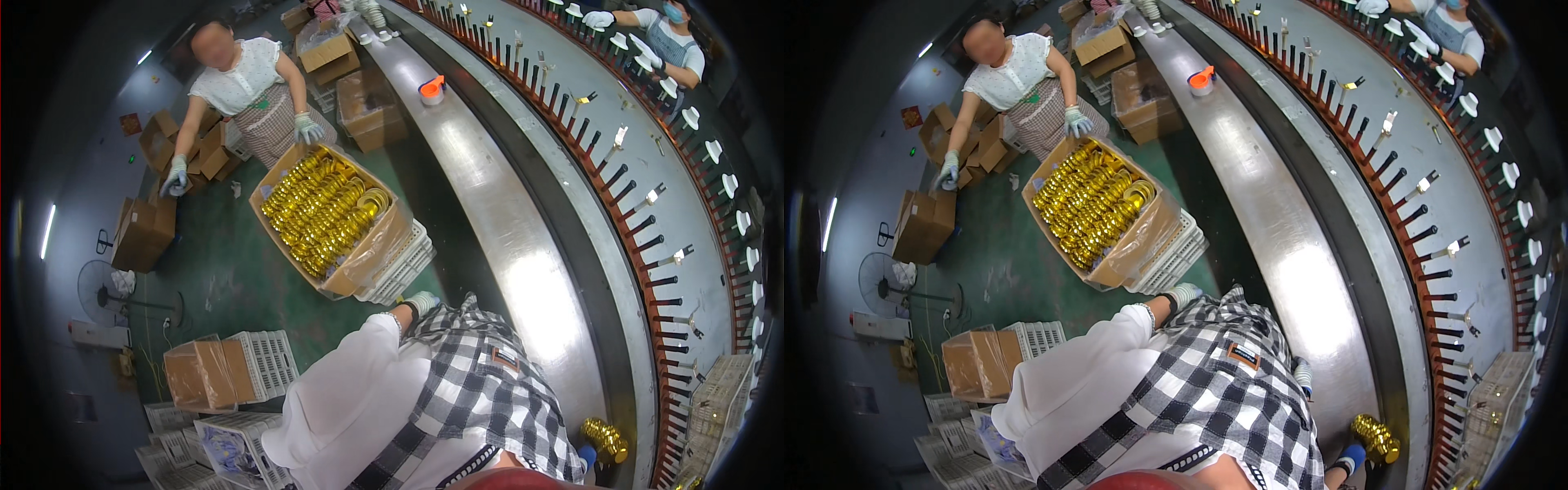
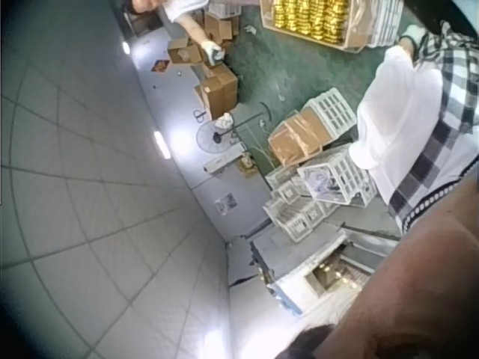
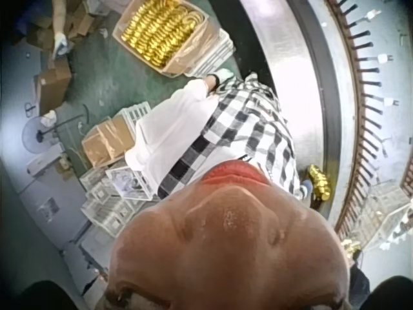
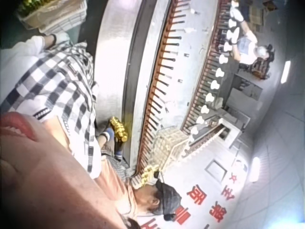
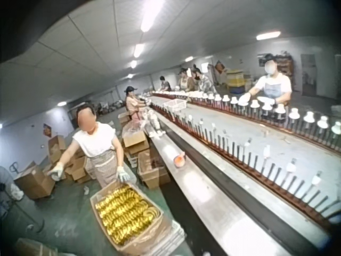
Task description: Packing gold-colored plastic or rubber products into cardboard boxes for shipping.
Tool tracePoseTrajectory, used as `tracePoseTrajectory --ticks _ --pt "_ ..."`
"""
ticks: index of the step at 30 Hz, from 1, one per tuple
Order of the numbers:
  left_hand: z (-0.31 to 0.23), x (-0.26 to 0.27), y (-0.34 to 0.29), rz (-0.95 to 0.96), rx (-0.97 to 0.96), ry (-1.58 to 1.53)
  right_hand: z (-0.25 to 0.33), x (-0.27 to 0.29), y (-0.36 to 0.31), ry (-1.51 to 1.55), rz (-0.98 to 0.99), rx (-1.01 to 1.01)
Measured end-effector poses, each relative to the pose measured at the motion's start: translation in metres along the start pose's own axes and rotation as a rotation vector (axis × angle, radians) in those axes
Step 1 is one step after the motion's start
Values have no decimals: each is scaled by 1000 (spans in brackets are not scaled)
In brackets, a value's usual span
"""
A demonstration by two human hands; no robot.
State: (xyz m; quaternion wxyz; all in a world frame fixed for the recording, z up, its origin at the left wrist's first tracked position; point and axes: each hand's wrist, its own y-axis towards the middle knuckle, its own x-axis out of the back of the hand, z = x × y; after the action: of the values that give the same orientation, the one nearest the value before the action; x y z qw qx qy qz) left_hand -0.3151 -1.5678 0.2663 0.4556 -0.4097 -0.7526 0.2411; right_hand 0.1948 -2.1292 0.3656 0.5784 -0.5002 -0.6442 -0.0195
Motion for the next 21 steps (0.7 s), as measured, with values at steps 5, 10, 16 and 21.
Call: tracePoseTrajectory --ticks 5,10,16,21 --pt "21 -12 49 29 -77 -26 -75 -34 65 -186 -358 230" --pt "-13 -3 75 46 -80 19 6 12 132 -219 -460 181" --pt "-147 -25 159 85 -298 186 17 88 315 6 -138 281" --pt "-329 -210 291 199 -360 618 -30 23 478 983 -164 294"
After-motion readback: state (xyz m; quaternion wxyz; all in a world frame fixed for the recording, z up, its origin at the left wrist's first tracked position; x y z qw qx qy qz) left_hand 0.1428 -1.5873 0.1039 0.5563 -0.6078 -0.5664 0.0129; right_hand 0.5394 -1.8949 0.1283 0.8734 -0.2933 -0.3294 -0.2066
